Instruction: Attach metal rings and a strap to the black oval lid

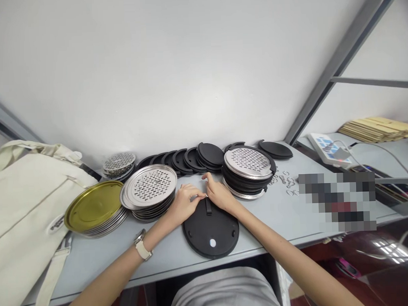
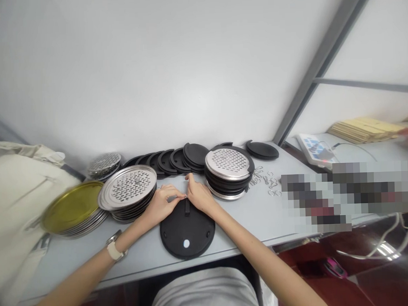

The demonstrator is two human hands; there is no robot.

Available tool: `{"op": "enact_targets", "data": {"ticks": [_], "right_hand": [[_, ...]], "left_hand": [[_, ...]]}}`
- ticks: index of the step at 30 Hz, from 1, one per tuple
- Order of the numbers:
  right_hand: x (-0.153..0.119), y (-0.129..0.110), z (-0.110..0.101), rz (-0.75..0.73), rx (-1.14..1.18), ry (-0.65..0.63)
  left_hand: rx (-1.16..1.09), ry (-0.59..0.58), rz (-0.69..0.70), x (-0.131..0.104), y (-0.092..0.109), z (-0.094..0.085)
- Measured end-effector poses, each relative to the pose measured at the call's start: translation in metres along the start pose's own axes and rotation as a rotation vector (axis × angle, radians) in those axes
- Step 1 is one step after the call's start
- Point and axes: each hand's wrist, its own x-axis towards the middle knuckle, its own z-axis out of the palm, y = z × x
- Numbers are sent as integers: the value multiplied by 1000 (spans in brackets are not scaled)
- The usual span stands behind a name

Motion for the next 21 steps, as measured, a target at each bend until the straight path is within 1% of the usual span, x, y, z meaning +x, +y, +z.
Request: {"op": "enact_targets", "data": {"ticks": [9, 21], "right_hand": [[-1, 3, -1, -105, 38, 23], [-5, 2, -5, -143, 33, 18]], "left_hand": [[-11, 7, -4, 0, 3, 1], [-24, 9, 0, -1, 4, 4]]}}
